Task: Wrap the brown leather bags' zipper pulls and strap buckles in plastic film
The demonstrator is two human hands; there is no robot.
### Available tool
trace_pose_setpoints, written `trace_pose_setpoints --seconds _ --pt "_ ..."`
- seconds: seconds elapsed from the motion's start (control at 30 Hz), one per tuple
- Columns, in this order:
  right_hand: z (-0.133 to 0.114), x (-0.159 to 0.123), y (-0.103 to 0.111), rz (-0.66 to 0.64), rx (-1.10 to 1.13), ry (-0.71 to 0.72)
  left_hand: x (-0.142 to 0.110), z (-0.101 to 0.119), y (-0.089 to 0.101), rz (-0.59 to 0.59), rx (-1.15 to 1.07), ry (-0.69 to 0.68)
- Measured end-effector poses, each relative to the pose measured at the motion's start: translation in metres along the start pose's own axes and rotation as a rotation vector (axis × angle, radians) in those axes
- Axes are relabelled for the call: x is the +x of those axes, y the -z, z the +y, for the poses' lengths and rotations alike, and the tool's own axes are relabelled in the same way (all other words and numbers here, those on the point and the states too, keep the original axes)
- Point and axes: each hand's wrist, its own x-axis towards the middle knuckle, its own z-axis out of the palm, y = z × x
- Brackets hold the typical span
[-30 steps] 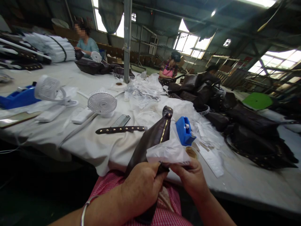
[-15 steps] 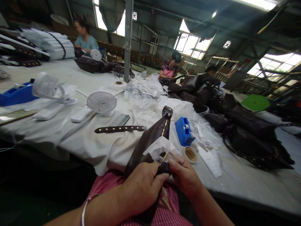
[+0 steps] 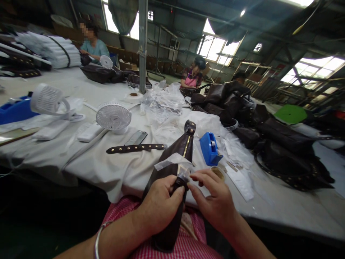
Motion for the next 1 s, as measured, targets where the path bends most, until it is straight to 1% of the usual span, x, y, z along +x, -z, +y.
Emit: trace_pose_setpoints --seconds 0.07,0.17,0.33,0.43,0.53,0.63,0.73,0.87,1.0 --pt "-0.006 0.001 -0.003 0.009 -0.138 0.092 0.001 -0.001 -0.001 0.066 0.141 -0.097" --pt "-0.012 0.004 -0.008 0.028 -0.317 0.154 0.002 -0.005 -0.001 0.134 0.323 -0.181" --pt "-0.019 0.005 -0.013 -0.077 -0.411 0.201 0.002 -0.009 -0.001 0.145 0.508 -0.19" --pt "-0.019 0.003 -0.015 -0.085 -0.468 0.215 0.0 -0.008 -0.001 0.136 0.567 -0.183" --pt "-0.017 0.003 -0.016 -0.055 -0.462 0.213 0.0 -0.006 0.0 0.117 0.585 -0.17" --pt "-0.015 0.004 -0.016 -0.034 -0.384 0.182 0.001 -0.007 0.0 0.105 0.607 -0.168" --pt "-0.013 0.008 -0.013 -0.078 -0.33 0.164 0.001 -0.009 0.0 0.111 0.66 -0.174" --pt "-0.011 0.01 -0.01 -0.149 -0.356 0.183 0.0 -0.009 -0.002 0.128 0.692 -0.174" --pt "-0.012 0.008 -0.013 -0.154 -0.404 0.18 0.0 -0.007 -0.003 0.138 0.746 -0.181"
